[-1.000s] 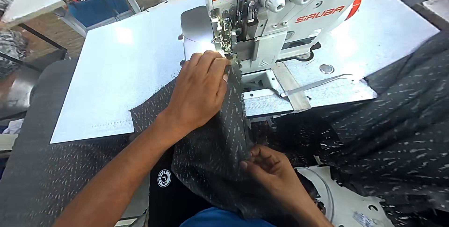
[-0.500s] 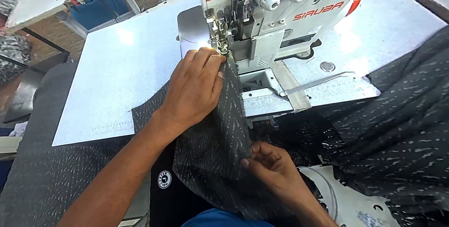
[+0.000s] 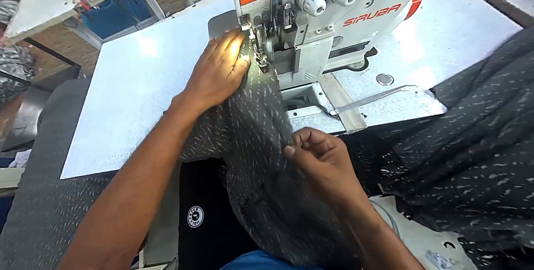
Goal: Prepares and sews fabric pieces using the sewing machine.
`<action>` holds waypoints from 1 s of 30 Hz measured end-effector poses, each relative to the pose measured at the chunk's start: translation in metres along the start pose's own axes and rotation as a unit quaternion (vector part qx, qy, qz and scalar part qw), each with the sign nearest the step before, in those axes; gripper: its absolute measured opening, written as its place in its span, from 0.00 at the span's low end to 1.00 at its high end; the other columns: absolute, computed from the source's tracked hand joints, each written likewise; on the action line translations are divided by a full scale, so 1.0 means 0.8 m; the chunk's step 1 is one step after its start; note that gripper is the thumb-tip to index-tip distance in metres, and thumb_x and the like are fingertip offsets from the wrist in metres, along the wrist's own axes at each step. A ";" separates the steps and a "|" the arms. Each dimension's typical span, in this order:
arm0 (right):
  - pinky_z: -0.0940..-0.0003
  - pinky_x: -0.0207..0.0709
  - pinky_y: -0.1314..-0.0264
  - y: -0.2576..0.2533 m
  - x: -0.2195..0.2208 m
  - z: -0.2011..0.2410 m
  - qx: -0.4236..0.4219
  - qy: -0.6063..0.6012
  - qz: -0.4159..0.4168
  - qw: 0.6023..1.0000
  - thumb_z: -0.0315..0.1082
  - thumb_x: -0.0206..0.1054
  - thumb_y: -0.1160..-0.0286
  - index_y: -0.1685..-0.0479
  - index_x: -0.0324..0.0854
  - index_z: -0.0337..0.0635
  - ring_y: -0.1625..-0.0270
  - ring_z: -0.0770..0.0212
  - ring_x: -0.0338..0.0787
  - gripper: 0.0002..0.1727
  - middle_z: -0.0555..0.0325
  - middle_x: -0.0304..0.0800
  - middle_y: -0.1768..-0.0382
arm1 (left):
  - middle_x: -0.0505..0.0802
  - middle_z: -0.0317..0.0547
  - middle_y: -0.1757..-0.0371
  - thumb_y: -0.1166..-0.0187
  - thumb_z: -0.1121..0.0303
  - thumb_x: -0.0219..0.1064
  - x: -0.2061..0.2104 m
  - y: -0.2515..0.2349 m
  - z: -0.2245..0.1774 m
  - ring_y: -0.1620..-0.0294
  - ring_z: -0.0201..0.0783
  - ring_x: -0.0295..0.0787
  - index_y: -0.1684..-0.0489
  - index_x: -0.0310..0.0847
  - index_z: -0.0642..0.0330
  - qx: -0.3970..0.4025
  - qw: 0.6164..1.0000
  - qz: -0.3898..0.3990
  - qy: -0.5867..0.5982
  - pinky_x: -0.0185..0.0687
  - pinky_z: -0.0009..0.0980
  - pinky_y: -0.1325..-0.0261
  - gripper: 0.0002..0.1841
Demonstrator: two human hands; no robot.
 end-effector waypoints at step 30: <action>0.76 0.85 0.73 0.113 -0.041 -0.036 0.078 0.094 -0.015 0.992 0.28 0.76 0.34 0.59 0.87 0.46 0.75 0.68 0.88 0.07 0.60 0.92 0.69 | 0.86 0.34 0.52 0.18 0.69 0.64 0.060 0.388 0.020 0.60 0.29 0.87 0.39 0.71 0.57 -0.316 0.825 -0.310 0.352 0.89 0.27 0.56 0.14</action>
Point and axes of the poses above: each hand's wrist, its own y-axis away from the middle knuckle, its own x-axis out of the palm, z = x × y, the point moved 9 cm from there along -y, towards the middle knuckle
